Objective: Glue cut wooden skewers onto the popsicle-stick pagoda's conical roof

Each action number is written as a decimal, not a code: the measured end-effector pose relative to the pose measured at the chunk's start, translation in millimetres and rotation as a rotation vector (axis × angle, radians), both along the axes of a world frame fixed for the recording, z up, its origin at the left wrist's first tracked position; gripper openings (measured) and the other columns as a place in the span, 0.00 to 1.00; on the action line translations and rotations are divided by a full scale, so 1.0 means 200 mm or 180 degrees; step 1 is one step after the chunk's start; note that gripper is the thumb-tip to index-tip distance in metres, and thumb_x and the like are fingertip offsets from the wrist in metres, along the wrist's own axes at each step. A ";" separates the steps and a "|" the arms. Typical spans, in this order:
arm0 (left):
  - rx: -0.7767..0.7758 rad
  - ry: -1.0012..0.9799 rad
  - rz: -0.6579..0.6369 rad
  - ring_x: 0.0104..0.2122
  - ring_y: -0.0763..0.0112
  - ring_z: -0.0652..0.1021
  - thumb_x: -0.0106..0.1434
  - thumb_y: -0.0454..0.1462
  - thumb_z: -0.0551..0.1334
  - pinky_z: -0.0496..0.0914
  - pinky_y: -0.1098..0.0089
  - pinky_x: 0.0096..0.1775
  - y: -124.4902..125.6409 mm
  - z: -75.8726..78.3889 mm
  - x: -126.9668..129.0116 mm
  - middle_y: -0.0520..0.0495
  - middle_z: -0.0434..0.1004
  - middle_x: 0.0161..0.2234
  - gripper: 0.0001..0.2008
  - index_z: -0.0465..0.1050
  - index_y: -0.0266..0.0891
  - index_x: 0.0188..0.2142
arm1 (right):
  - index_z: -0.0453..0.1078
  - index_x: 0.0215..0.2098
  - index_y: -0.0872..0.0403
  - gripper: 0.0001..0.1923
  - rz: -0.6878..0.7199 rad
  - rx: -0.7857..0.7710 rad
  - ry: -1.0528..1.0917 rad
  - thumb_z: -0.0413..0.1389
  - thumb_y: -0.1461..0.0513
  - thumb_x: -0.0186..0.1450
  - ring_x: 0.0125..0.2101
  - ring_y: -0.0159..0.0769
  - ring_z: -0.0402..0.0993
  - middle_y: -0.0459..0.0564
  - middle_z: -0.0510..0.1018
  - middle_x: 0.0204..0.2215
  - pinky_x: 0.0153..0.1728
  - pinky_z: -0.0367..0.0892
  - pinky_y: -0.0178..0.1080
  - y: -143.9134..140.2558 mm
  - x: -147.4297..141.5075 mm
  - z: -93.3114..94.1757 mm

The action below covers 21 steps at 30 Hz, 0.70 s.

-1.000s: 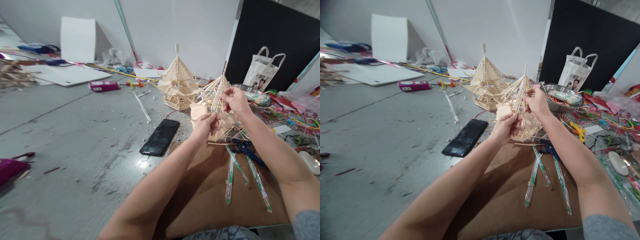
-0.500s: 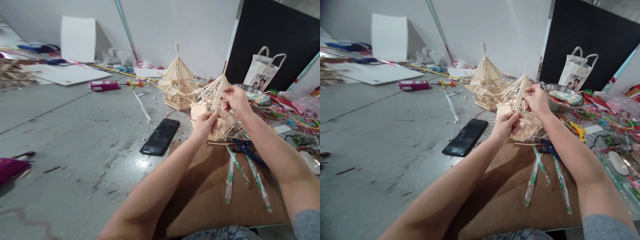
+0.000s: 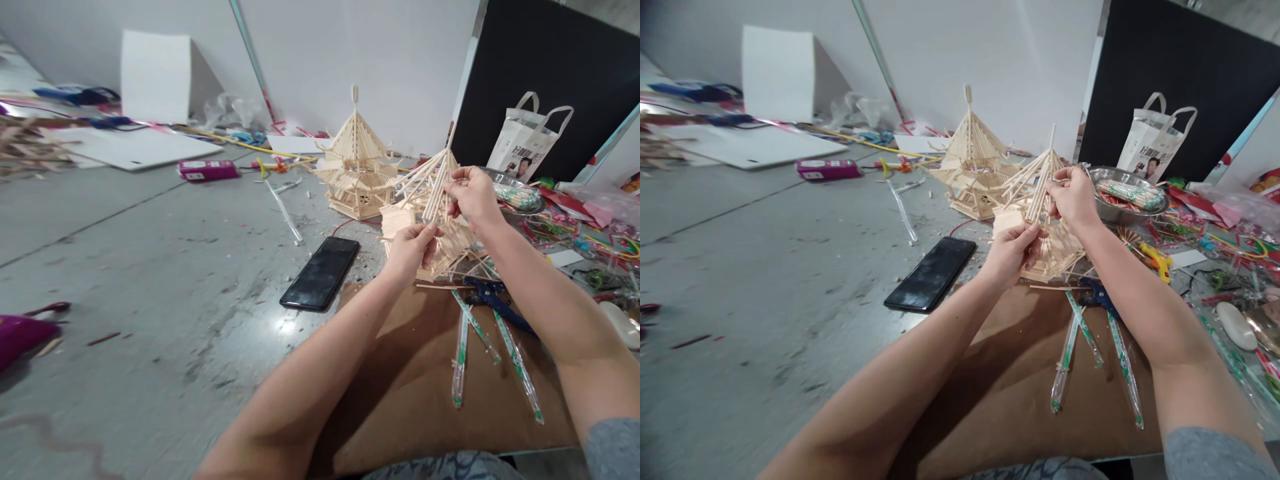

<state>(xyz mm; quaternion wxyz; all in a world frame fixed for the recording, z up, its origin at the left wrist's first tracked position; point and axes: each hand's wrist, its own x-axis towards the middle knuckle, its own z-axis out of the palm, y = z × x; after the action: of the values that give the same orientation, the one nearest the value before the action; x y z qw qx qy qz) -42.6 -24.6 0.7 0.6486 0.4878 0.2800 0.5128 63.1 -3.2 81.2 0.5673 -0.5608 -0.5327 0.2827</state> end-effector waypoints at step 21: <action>-0.0033 -0.0091 -0.0034 0.09 0.85 0.58 0.53 0.47 0.60 0.49 0.78 0.12 0.00 0.00 0.00 0.58 0.59 0.12 0.17 0.68 0.33 0.24 | 0.53 0.28 0.51 0.10 0.0023 -0.0068 -0.0009 0.52 0.69 0.57 0.09 0.23 0.59 0.35 0.62 0.15 0.09 0.53 0.30 -0.01 0.00 0.01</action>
<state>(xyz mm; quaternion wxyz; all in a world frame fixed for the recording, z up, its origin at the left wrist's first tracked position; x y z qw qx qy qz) -43.0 -24.7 1.3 0.6579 0.4785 0.2708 0.5148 62.9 -5.2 83.0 0.5595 -0.5653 -0.5324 0.2896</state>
